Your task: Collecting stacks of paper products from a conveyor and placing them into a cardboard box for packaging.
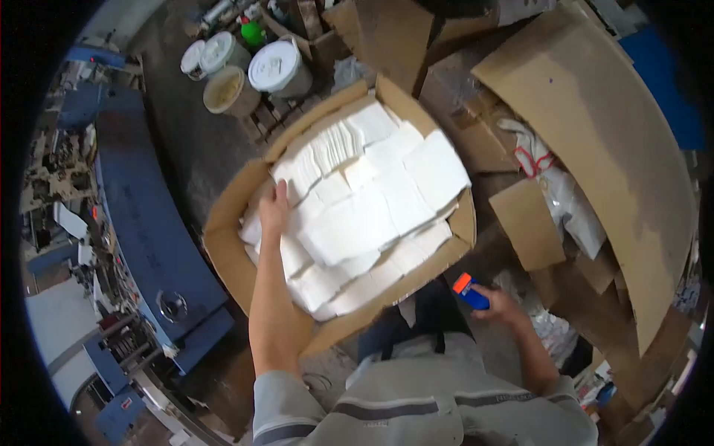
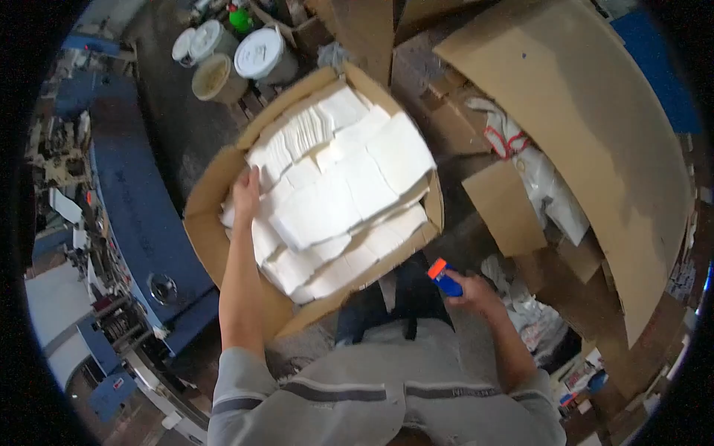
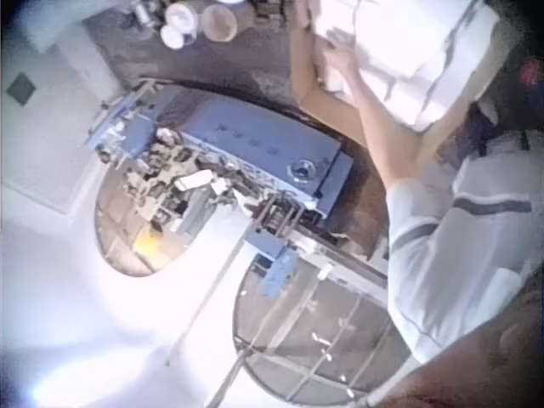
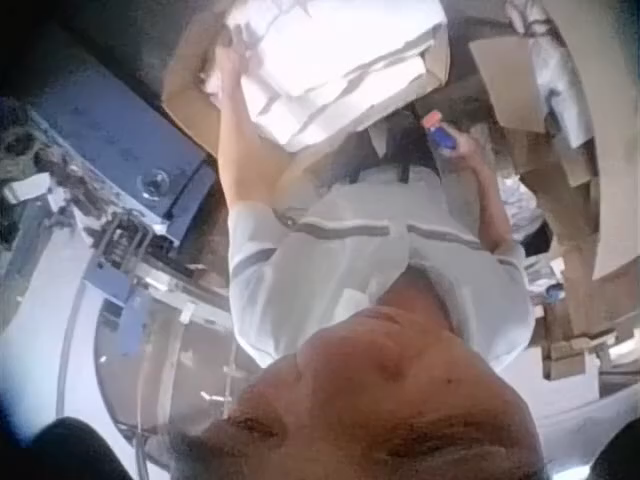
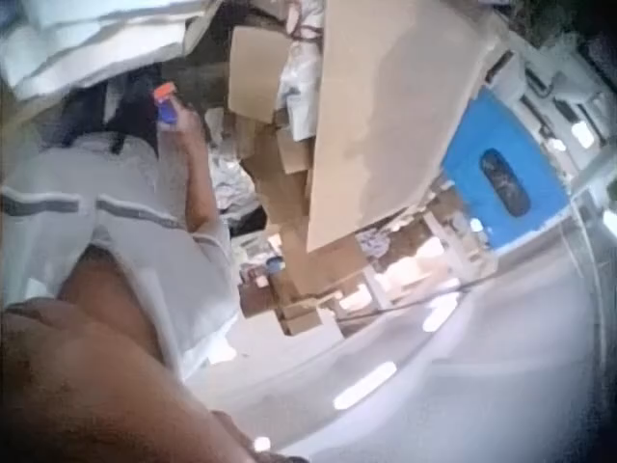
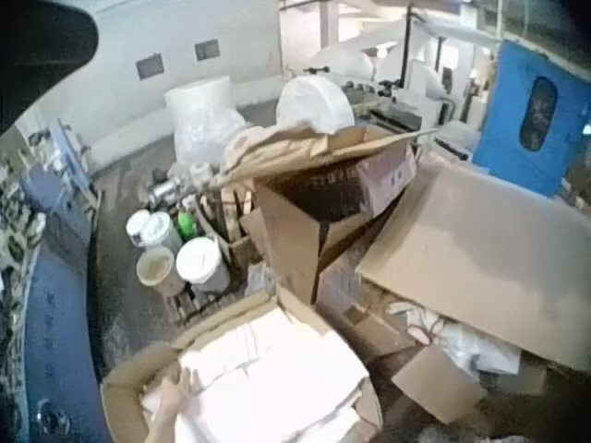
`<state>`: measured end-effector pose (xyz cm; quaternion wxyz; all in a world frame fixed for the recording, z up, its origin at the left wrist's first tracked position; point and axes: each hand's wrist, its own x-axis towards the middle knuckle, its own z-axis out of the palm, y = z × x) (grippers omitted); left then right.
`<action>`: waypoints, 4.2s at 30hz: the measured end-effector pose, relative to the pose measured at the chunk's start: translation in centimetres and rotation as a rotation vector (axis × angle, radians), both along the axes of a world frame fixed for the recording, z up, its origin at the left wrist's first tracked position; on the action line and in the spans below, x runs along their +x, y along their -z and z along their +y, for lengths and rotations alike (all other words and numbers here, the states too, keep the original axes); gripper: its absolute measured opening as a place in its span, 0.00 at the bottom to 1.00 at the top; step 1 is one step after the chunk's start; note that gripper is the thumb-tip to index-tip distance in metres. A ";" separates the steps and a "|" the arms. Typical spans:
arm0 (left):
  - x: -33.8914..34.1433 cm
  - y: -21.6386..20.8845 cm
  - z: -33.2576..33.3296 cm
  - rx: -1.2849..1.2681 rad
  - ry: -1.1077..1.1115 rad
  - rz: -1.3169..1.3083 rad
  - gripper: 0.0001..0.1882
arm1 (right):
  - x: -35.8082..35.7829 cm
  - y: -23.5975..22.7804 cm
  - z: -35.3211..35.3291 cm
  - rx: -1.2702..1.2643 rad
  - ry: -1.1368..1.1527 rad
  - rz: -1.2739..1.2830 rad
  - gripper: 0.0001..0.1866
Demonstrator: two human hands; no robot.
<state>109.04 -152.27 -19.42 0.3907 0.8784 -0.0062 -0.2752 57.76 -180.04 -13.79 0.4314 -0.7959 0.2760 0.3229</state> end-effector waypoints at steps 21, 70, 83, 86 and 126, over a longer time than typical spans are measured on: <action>-26.8 -12.2 5.8 -0.663 -0.144 0.200 0.18 | 13.7 -19.1 8.1 -0.208 -0.030 -0.854 0.39; -137.5 -14.1 -25.1 -0.298 2.637 0.505 0.18 | -92.0 0.6 38.2 -0.701 2.519 0.337 0.25; -152.1 -9.8 -33.0 0.034 2.237 -0.129 0.18 | -146.8 5.8 19.5 -1.247 2.122 0.332 0.23; -151.3 -7.1 -32.3 0.001 1.935 0.203 0.17 | -158.5 9.9 13.1 -1.108 2.163 0.266 0.21; -99.7 -12.8 15.3 -0.459 0.196 0.057 0.20 | -72.8 4.8 17.1 0.182 0.754 -0.523 0.17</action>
